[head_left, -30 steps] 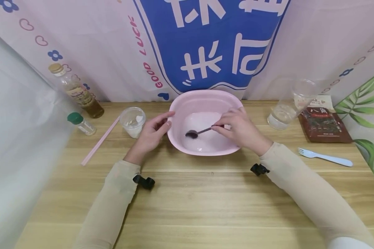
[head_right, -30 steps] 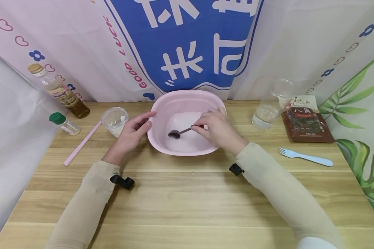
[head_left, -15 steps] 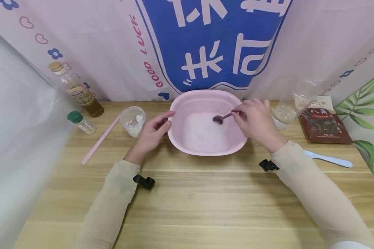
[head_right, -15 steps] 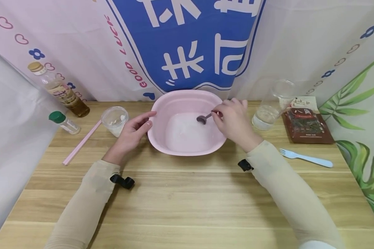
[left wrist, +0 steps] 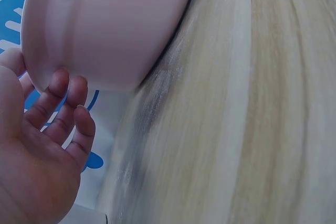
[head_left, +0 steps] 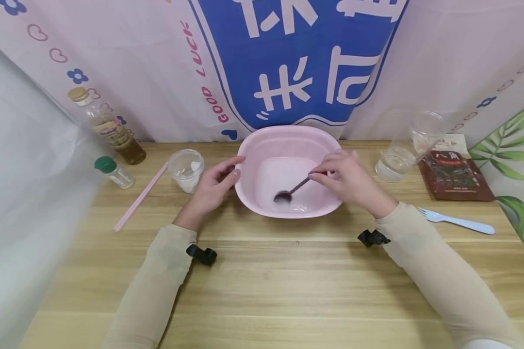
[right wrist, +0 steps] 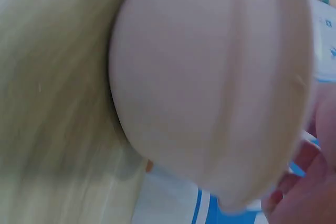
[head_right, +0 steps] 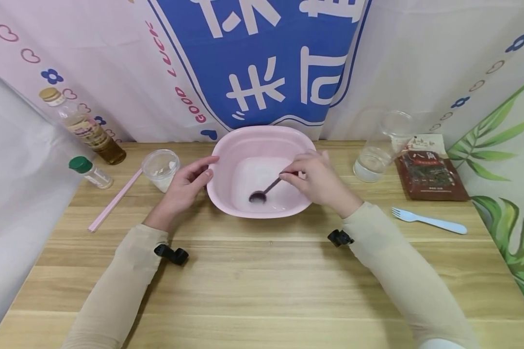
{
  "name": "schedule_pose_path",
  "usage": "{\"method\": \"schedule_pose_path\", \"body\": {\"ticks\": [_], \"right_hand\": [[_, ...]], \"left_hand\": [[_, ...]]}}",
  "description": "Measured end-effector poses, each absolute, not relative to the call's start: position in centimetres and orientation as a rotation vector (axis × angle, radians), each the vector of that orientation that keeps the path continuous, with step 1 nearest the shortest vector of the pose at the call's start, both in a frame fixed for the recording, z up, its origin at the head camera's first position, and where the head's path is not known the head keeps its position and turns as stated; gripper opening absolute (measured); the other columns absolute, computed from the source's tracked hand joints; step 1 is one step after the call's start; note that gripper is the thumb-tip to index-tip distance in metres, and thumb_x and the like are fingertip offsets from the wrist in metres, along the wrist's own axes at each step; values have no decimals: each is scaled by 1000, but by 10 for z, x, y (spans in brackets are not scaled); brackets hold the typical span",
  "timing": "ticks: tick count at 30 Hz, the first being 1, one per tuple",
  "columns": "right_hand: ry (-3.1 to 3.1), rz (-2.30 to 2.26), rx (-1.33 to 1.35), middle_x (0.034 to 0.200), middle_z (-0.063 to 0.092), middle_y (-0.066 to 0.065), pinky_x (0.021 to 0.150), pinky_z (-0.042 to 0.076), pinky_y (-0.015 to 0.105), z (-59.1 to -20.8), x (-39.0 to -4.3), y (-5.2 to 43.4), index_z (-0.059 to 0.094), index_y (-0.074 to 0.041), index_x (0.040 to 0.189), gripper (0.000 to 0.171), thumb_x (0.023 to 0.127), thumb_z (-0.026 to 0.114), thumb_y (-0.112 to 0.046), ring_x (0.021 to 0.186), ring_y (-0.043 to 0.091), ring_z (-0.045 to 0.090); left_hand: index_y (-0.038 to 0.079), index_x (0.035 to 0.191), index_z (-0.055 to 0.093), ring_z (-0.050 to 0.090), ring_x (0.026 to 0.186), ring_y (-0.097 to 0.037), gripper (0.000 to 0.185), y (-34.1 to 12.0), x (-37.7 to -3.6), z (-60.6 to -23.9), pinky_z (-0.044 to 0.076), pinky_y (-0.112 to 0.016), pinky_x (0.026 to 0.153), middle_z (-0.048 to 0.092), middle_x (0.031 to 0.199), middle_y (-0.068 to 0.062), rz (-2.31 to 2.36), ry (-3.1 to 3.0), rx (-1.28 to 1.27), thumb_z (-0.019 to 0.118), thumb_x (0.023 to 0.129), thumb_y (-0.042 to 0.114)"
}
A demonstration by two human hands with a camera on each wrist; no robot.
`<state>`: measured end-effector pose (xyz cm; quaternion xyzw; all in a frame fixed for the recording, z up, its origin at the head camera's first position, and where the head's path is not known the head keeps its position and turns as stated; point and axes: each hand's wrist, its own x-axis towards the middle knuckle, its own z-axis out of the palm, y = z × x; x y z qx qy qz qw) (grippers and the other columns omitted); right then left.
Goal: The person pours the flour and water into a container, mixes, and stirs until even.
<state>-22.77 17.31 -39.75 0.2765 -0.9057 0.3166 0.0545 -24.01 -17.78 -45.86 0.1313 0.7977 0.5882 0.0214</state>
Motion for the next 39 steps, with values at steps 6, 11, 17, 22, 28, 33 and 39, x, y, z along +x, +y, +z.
{"method": "schedule_pose_path", "body": {"ticks": [6,11,17,22,28,33,39], "right_hand": [[-2762,809,781,90,78,7,89,28,48,-400,-230,154,87,-10,98,10,95,84,-19,94,28,59],[-2752,619,688,96,80,11,91,32,52,-398,-233,157,86,-7,100,14,97,82,-20,96,34,59],[-2722,540,618,96,77,15,91,33,55,-395,-232,177,83,-4,103,13,99,76,-15,98,38,59],[-2715,623,622,92,75,14,85,28,50,-395,-225,190,82,-2,101,11,99,75,-11,94,35,57],[-2699,775,719,86,73,9,86,26,45,-403,-221,184,83,-5,101,9,98,77,-11,91,30,56],[-2744,843,818,92,76,7,89,27,46,-407,-216,168,84,-7,102,9,99,77,-12,96,27,58],[-2738,862,966,91,74,3,91,27,46,-404,-210,168,85,-8,99,9,99,77,-12,99,24,58]], "left_hand": [[7,150,63,61,90,-10,41,-178,-240,-458,58,-30,83,64,114,-14,1815,2472,406,59,110,13],[8,151,63,61,89,-11,41,-177,-240,-457,58,-31,82,63,112,-13,1810,2475,411,59,110,14],[8,150,64,59,87,-12,41,-177,-240,-457,58,-31,80,62,109,-10,1815,2480,415,59,110,14],[10,150,64,59,89,-13,41,-177,-240,-457,57,-32,81,61,110,-10,1807,2486,414,59,110,16],[11,151,64,59,89,-13,41,-178,-239,-458,57,-32,82,61,110,-9,1804,2486,406,59,110,16],[9,150,63,60,90,-22,41,-178,-239,-458,56,-32,81,60,107,-8,1806,2486,422,59,110,16],[9,150,64,59,89,-18,41,-178,-239,-458,56,-32,80,60,107,-9,1804,2494,435,59,110,15]]}}
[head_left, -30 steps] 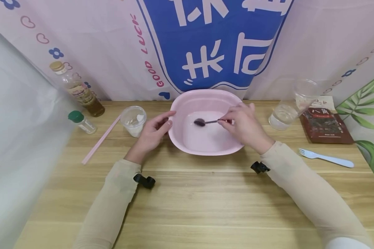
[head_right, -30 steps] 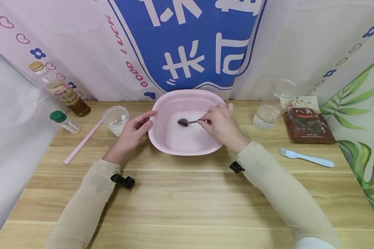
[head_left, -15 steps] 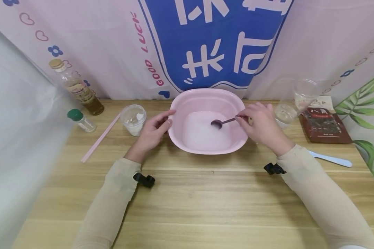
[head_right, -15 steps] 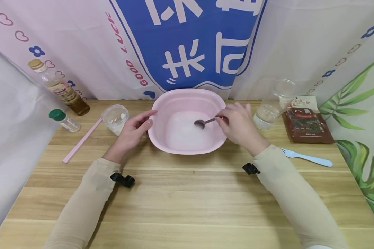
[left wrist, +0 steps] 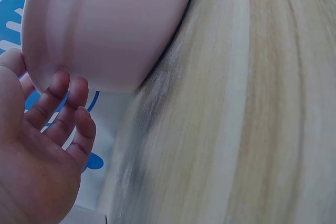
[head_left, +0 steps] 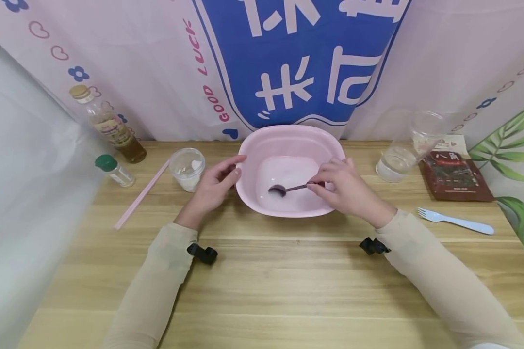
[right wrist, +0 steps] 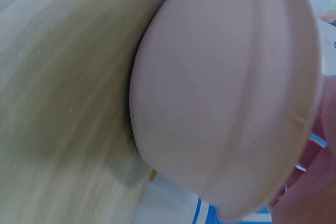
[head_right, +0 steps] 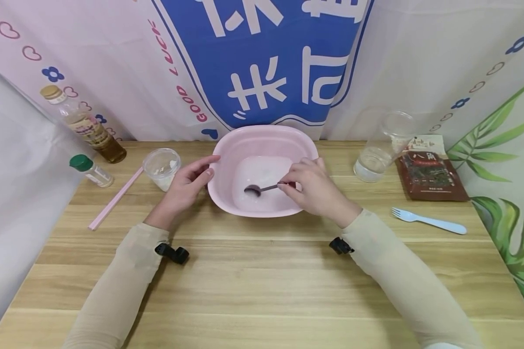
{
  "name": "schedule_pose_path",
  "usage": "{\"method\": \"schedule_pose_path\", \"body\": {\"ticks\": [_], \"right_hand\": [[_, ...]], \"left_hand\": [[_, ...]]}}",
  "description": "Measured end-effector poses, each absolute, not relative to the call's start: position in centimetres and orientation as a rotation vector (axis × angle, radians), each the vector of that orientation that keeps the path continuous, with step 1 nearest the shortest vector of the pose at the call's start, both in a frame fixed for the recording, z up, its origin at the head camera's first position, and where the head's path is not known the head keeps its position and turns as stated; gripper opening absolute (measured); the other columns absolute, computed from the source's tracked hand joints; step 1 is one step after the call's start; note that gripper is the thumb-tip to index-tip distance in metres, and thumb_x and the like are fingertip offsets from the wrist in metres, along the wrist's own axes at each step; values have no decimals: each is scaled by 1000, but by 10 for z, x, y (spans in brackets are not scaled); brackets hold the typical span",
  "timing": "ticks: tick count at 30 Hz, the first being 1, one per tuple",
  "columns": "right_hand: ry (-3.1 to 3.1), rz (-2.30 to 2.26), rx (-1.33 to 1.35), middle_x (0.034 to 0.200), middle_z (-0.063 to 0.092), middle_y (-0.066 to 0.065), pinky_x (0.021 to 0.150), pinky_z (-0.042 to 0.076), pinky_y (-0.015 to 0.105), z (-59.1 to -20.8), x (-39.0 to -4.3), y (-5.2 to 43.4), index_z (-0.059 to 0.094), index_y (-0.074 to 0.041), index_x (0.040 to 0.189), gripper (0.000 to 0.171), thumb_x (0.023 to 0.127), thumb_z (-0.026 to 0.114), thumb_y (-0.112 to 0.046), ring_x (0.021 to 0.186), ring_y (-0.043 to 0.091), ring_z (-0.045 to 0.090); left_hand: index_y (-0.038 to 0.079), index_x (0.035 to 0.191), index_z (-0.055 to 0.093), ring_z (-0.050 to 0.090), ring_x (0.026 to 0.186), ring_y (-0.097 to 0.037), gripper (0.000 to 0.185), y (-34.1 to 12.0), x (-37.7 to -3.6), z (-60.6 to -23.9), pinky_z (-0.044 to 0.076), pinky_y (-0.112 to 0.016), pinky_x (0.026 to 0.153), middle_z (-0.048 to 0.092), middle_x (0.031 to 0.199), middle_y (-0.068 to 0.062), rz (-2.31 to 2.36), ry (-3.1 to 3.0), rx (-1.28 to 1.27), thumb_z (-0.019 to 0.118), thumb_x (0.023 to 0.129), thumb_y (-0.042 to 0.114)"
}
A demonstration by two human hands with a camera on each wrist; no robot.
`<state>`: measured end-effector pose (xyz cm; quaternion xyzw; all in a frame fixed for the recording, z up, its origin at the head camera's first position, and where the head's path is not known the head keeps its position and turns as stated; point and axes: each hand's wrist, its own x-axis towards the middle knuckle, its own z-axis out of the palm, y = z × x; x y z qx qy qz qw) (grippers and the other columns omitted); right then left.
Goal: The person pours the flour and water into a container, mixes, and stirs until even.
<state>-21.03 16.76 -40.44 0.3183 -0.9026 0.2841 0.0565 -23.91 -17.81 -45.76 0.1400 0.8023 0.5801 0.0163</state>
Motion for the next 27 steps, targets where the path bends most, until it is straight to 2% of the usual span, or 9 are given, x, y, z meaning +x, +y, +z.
{"method": "schedule_pose_path", "body": {"ticks": [5,13,21,27], "right_hand": [[-2700,798,936,90,76,2,85,26,43,-398,-208,183,84,-8,96,6,96,79,-11,92,23,58],[-2667,625,762,93,80,10,83,29,49,-401,-213,183,84,-5,97,9,94,81,-13,89,32,62],[-2715,725,963,87,73,2,91,28,50,-409,-212,158,85,-9,97,8,97,79,-14,96,26,58],[-2725,739,1053,81,69,-4,91,26,49,-397,-207,168,86,-12,93,6,94,80,-12,93,21,54]], "left_hand": [[10,150,64,59,89,-13,41,-177,-239,-456,57,-32,81,61,109,-9,1796,2500,422,59,110,17],[9,150,64,58,90,-12,41,-177,-239,-457,55,-28,81,61,110,-9,1800,2503,426,59,110,15],[8,150,64,58,89,-11,40,-178,-239,-460,54,-25,80,60,109,-9,1812,2491,437,59,110,14],[9,150,64,59,91,-12,40,-178,-240,-459,56,-29,83,62,111,-10,1806,2492,421,59,110,15]]}}
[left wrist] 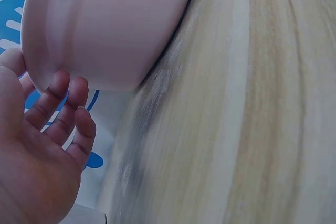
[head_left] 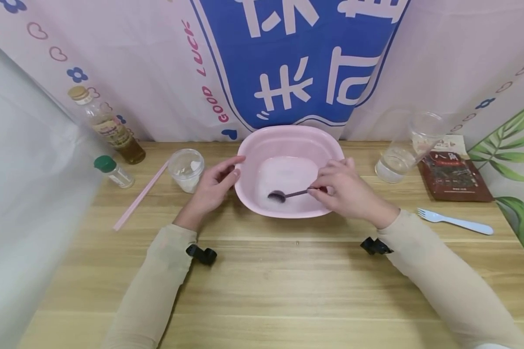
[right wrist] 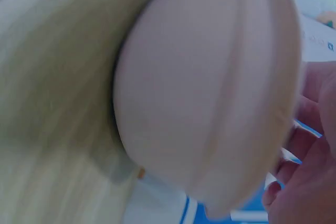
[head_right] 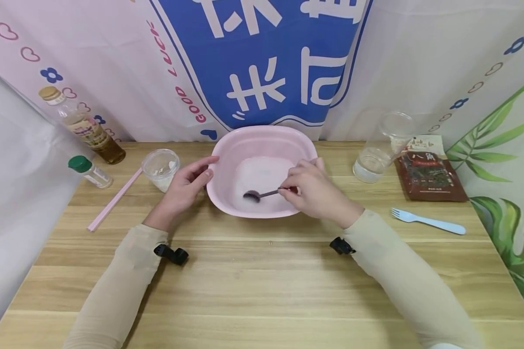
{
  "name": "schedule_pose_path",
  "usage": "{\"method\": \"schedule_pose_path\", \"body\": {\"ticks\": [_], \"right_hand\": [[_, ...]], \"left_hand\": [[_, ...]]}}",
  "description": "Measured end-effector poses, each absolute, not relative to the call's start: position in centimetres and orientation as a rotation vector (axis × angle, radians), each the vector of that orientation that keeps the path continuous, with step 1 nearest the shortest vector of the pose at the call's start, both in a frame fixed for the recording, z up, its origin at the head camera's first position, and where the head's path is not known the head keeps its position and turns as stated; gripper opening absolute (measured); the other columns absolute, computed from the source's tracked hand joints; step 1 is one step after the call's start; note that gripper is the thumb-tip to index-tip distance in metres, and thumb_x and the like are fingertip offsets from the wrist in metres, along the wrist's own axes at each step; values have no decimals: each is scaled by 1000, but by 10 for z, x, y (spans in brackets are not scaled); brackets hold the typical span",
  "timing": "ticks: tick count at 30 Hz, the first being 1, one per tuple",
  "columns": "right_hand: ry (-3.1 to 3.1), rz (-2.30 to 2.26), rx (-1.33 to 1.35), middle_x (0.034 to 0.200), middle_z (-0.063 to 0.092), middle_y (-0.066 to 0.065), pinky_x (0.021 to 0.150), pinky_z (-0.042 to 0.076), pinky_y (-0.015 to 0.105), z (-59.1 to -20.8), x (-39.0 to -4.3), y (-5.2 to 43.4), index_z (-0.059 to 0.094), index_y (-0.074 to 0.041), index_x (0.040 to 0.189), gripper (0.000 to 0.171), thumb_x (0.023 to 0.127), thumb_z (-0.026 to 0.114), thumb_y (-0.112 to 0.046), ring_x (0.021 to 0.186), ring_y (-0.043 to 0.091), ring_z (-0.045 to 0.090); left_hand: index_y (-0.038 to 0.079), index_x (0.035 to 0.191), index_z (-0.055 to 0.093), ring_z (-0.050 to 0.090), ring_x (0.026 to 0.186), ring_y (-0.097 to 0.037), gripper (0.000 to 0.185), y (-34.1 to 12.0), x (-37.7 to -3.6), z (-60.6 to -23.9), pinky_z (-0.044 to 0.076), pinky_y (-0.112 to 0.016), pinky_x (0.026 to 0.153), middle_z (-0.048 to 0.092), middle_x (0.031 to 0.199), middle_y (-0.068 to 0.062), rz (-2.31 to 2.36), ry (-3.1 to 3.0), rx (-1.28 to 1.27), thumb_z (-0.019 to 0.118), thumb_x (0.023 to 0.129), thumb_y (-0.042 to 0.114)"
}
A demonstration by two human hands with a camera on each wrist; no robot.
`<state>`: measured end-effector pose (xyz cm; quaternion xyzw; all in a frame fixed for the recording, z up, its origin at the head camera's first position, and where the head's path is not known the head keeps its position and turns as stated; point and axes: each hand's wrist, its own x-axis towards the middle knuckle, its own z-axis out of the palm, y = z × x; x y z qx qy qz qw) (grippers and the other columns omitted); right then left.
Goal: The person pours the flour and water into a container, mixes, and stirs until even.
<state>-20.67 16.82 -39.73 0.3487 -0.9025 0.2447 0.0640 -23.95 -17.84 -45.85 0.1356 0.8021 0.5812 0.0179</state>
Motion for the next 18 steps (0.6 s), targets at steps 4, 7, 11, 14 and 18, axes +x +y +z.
{"method": "schedule_pose_path", "body": {"ticks": [4,7,11,14,18], "right_hand": [[-2738,663,959,83,74,0,87,26,48,-390,-207,185,86,-11,91,5,93,81,-10,90,24,55],[-2724,583,856,88,79,6,86,27,50,-388,-209,193,85,-7,92,5,92,81,-10,89,29,57],[-2712,535,765,93,81,11,84,28,52,-392,-211,193,85,-4,93,8,92,80,-11,90,33,60],[-2719,550,770,92,81,10,85,29,52,-395,-212,185,85,-5,93,8,92,80,-11,92,33,62],[-2741,614,867,86,76,5,87,30,51,-398,-212,171,85,-7,93,8,94,80,-12,92,29,60]], "left_hand": [[10,150,64,59,91,-13,41,-178,-240,-458,55,-26,81,62,113,-11,1793,2497,413,59,110,16],[11,150,64,59,91,-13,40,-178,-240,-458,53,-21,79,62,112,-11,1789,2504,407,59,110,16],[11,150,64,58,90,-13,40,-178,-241,-459,51,-20,78,61,111,-10,1792,2499,410,59,111,16],[10,150,64,57,88,-13,40,-178,-241,-459,51,-21,77,60,109,-9,1796,2499,421,59,111,16],[9,149,64,57,87,-13,40,-177,-240,-459,51,-21,76,60,107,-10,1804,2508,437,59,110,15]]}}
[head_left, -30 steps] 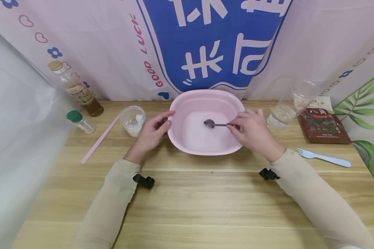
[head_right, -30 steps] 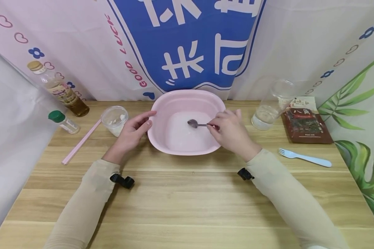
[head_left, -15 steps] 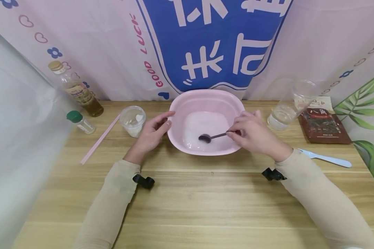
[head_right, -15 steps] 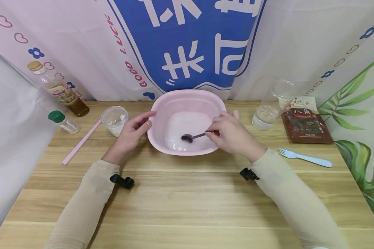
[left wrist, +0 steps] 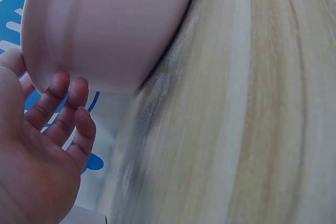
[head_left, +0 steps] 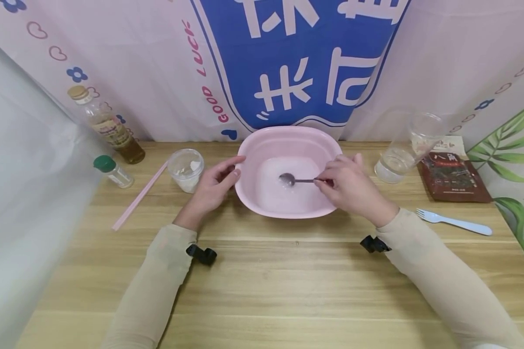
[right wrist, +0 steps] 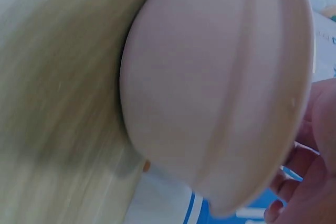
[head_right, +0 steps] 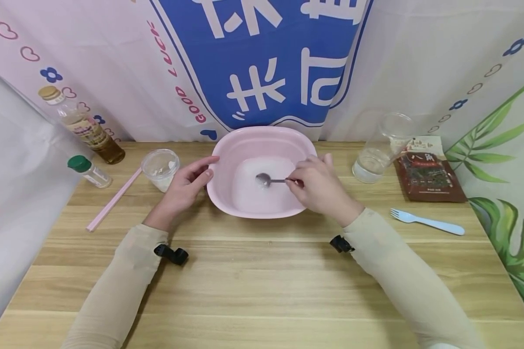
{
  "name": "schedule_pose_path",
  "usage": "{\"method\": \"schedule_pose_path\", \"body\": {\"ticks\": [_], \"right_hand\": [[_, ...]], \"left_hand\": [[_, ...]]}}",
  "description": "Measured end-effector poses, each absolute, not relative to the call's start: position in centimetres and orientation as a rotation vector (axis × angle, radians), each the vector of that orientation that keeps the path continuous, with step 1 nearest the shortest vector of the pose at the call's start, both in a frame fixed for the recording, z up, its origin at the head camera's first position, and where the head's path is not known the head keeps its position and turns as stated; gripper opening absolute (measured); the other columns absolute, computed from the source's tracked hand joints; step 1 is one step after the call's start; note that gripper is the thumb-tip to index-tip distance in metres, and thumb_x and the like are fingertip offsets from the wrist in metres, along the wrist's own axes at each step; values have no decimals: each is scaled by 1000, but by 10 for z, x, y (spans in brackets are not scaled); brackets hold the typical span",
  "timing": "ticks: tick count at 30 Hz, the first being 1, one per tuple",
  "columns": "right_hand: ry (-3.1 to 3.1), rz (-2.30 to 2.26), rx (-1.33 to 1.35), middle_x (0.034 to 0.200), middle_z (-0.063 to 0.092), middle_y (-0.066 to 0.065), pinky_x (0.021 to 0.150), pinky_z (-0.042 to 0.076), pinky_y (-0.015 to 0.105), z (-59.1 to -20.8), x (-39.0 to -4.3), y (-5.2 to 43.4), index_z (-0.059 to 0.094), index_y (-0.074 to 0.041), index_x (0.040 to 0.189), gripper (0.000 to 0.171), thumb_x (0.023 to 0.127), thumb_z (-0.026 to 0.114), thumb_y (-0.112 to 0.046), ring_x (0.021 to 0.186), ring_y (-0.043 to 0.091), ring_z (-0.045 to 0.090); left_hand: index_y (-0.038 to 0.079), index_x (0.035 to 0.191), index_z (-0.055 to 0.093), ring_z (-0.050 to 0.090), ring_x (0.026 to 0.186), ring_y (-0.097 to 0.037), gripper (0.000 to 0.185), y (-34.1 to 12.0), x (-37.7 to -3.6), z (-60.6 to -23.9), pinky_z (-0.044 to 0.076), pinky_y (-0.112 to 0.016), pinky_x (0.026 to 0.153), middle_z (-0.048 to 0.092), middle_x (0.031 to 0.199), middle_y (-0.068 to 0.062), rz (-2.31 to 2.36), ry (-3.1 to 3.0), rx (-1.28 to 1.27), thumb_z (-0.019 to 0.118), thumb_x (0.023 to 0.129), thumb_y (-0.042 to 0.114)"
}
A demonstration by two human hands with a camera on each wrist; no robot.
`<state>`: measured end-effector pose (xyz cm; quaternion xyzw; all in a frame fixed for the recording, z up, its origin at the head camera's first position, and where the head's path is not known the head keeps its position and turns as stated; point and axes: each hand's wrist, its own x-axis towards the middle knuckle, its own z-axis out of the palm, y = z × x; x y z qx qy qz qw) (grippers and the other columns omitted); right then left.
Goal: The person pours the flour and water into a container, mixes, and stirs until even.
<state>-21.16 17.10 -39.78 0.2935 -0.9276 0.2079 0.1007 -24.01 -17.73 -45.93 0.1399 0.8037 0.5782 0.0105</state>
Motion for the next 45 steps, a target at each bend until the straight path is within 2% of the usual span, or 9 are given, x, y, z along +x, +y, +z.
{"method": "schedule_pose_path", "body": {"ticks": [4,9,16,22,26,34,41,45], "right_hand": [[-2764,704,960,81,71,-1,88,27,47,-398,-209,164,86,-10,92,8,95,79,-12,90,23,55],[-2791,729,961,80,71,-2,87,25,46,-395,-209,170,86,-11,90,7,93,81,-11,89,22,55],[-2773,618,809,84,77,4,87,29,50,-392,-215,188,85,-7,89,7,92,79,-11,89,29,61],[-2770,544,712,88,80,9,84,30,51,-394,-217,181,84,-5,90,10,93,79,-12,91,35,64],[-2786,563,730,90,80,8,86,31,51,-397,-221,169,84,-6,91,9,94,79,-13,95,34,65],[-2806,665,933,80,70,0,98,30,55,-401,-221,154,85,-11,91,10,97,78,-15,93,26,57],[-2839,736,991,77,65,-6,87,24,45,-394,-210,175,85,-14,87,8,94,81,-12,89,19,53],[-2791,676,955,78,68,-5,87,24,44,-392,-205,191,83,-13,86,8,92,80,-11,89,21,55]], "left_hand": [[8,149,64,58,85,-14,40,-176,-239,-459,52,-21,75,60,105,-12,1796,2524,443,59,110,15],[5,149,64,59,84,-12,40,-172,-238,-457,53,-22,75,62,105,-14,1809,2531,445,59,110,13],[1,148,63,57,82,-11,41,-168,-236,-453,50,-19,71,64,105,-16,1847,2536,392,60,108,9],[-2,147,64,53,77,-12,41,-167,-231,-451,45,-17,64,61,99,-13,1856,2576,391,60,106,6],[-2,147,63,52,75,-11,42,-166,-230,-452,44,-17,63,60,97,-11,1876,2572,412,59,106,6],[1,149,63,53,77,-12,42,-164,-232,-453,46,-17,64,60,99,-12,1883,2549,406,59,108,8],[2,151,61,52,78,-13,43,-165,-231,-454,46,-18,65,58,100,-11,1846,2564,400,58,109,10],[4,150,62,51,78,-15,42,-165,-229,-454,45,-18,64,58,99,-11,1851,2560,393,58,109,11]]}}
